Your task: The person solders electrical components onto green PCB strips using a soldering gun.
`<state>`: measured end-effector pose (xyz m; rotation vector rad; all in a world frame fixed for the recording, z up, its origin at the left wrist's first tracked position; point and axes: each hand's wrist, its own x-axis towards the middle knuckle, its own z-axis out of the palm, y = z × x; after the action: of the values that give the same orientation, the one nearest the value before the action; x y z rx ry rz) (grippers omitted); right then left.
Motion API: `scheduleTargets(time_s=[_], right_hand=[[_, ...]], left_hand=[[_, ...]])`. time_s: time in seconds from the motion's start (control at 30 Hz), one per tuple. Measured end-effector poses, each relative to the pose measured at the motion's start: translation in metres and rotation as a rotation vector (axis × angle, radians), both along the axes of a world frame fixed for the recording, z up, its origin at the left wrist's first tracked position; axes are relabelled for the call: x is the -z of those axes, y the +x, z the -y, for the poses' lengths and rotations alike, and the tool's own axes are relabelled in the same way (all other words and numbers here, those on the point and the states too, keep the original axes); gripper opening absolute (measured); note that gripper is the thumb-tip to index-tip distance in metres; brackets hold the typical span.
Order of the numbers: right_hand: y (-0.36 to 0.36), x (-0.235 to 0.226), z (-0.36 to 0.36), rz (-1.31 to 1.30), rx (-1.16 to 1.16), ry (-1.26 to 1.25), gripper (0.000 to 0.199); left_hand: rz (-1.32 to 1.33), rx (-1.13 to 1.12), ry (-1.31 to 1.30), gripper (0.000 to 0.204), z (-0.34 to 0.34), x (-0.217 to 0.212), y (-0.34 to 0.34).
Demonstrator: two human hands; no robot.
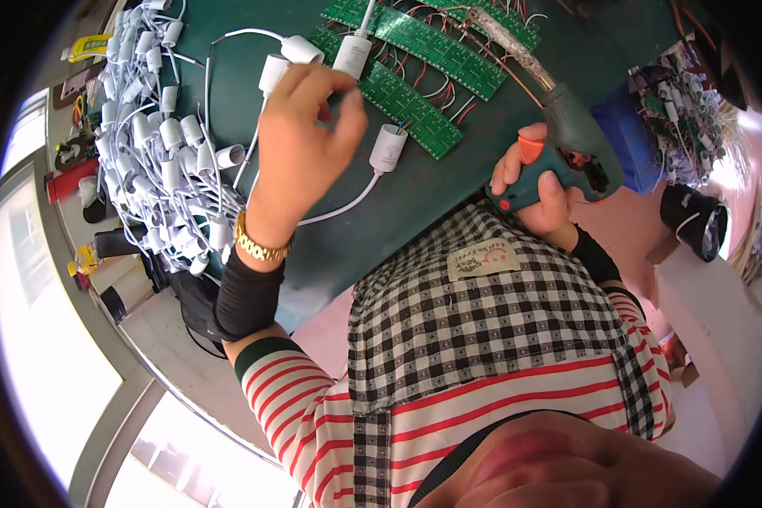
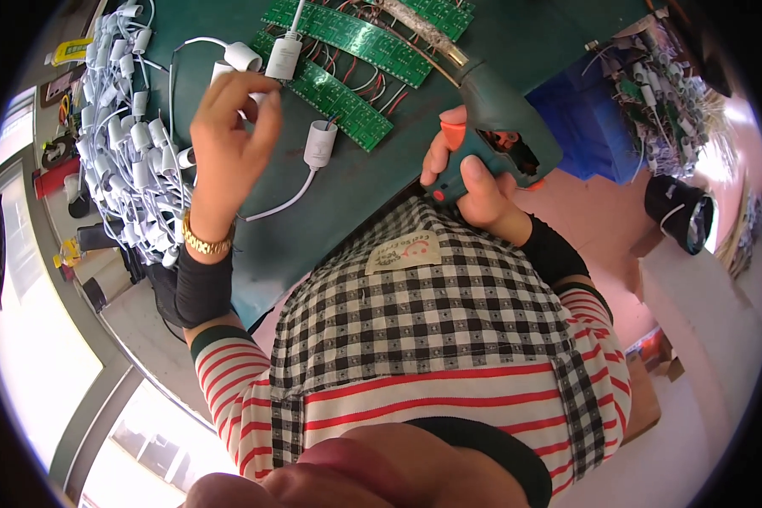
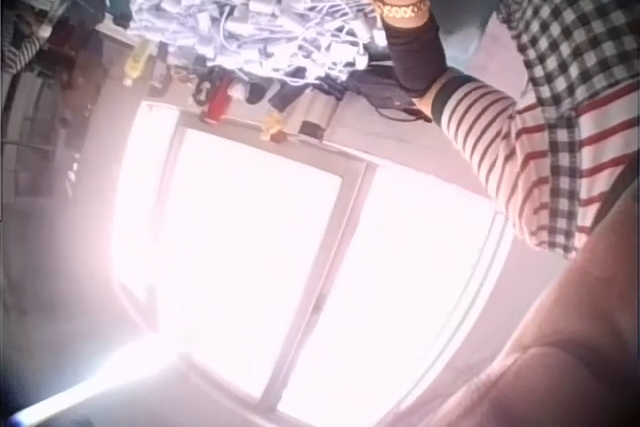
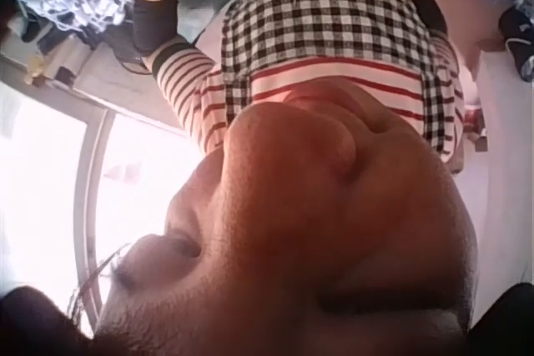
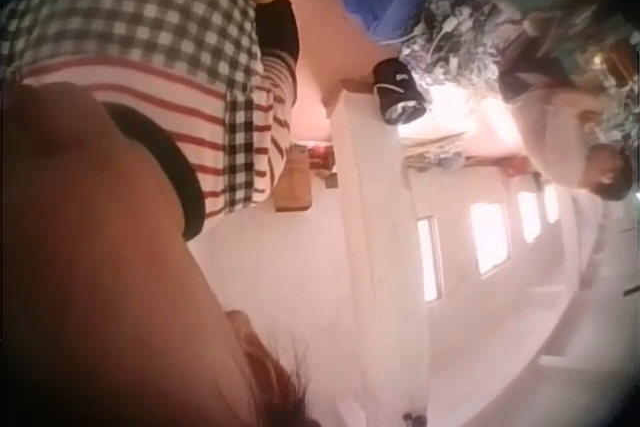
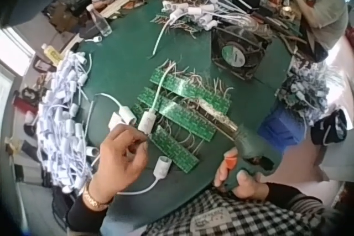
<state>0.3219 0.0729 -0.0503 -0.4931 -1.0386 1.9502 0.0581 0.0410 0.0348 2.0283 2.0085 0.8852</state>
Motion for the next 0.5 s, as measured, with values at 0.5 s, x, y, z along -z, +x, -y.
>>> scheduleTargets(time_s=[0.5], right_hand=[[0.000, 0.004, -0.001, -0.054, -0.008, 0.024, 0.050]], left_hand=[[-0.246, -0.178, 0.180, 0.012, 0.016, 0.049, 0.037]])
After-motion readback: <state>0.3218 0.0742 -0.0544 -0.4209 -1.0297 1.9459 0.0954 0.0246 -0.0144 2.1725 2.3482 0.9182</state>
